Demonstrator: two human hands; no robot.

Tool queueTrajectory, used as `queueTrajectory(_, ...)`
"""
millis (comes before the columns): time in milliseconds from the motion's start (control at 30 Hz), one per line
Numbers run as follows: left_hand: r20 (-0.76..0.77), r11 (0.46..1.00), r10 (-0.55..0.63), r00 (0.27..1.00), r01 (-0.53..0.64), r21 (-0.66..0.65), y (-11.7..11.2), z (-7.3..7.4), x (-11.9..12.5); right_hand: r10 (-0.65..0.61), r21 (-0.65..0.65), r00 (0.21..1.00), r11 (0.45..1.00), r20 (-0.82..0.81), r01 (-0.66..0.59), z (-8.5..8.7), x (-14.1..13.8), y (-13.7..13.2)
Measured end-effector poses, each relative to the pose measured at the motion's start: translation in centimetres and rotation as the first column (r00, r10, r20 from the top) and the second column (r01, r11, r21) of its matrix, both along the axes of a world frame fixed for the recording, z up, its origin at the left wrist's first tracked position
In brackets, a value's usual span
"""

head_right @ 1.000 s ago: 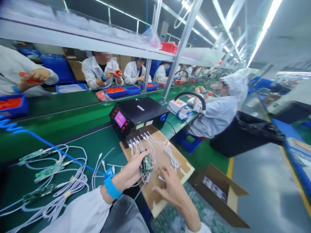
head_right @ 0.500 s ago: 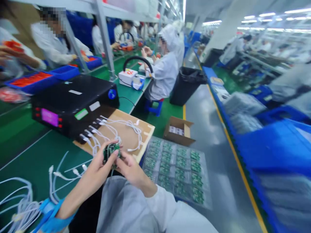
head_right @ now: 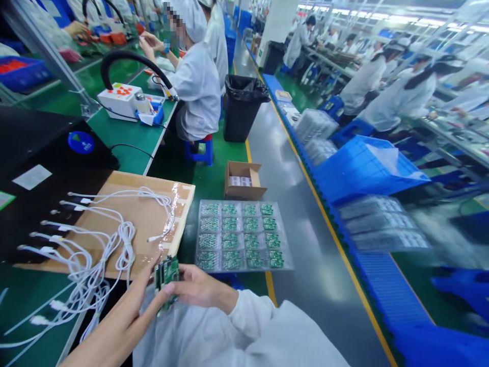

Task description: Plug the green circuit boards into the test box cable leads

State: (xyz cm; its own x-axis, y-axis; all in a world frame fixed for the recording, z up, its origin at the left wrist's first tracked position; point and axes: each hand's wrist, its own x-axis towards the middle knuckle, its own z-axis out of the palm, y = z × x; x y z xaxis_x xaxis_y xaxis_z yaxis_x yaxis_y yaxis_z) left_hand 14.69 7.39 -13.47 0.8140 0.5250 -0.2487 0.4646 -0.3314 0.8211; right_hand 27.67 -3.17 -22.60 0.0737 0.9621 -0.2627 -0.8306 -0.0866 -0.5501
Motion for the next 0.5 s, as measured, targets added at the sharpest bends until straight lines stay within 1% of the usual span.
queueTrajectory(33,0.0,1.0,-0.009,1.0,0.009,-0.002,0.2,-0.1,0.0,-0.013,-0.013,0.999,1.0,0.038,0.014,-0.5,1.4,-0.6)
queueTrajectory(100,0.014,1.0,0.013,1.0,-0.013,-0.016,0.7,0.2,-0.3,-0.03,-0.06,0.99,0.997,0.139,0.038,-1.6,5.2,-2.1)
queueTrajectory(133,0.028,0.999,0.039,0.999,-0.038,-0.022,1.0,0.5,-0.4,-0.074,-0.108,0.978,0.99,0.194,0.096,-2.3,7.4,-2.9)
queueTrajectory(167,0.047,0.998,0.065,0.997,-0.064,-0.027,1.3,0.8,-0.5,-0.158,-0.182,0.951,0.961,0.266,0.21,-3.1,9.9,-3.6)
queueTrajectory(200,0.067,0.996,0.088,0.994,-0.086,-0.029,1.5,1.3,-0.6,-0.245,-0.296,0.903,0.886,0.353,0.356,-3.9,12.4,-4.3)
queueTrajectory(233,0.083,0.994,0.104,0.991,-0.101,-0.03,1.7,1.8,-0.7,-0.336,-0.405,0.824,0.746,0.455,0.528,-4.7,14.9,-4.9)
queueTrajectory(267,0.091,0.994,0.109,0.99,-0.106,-0.032,1.9,2.3,-0.7,-0.379,-0.437,0.77,0.656,0.514,0.615,-5.5,17.3,-5.4)
queueTrajectory(333,0.096,0.993,0.113,0.989,-0.109,-0.041,2.1,3.2,-0.6,-0.408,-0.479,0.697,0.518,0.589,0.708,-7.0,21.7,-5.9)
queueTrajectory(400,0.101,0.992,0.115,0.988,-0.11,-0.056,2.3,4.0,-0.5,-0.391,-0.531,0.655,0.386,0.647,0.755,-8.2,25.2,-5.9)
queueTrajectory(467,0.11,0.992,0.106,0.988,-0.098,-0.074,2.3,4.5,-0.3,-0.355,-0.573,0.639,0.284,0.682,0.769,-9.2,27.6,-5.3)
queueTrajectory(500,0.115,0.993,0.098,0.988,-0.089,-0.081,2.4,4.6,-0.3,-0.334,-0.588,0.638,0.248,0.694,0.77,-9.6,28.4,-4.9)
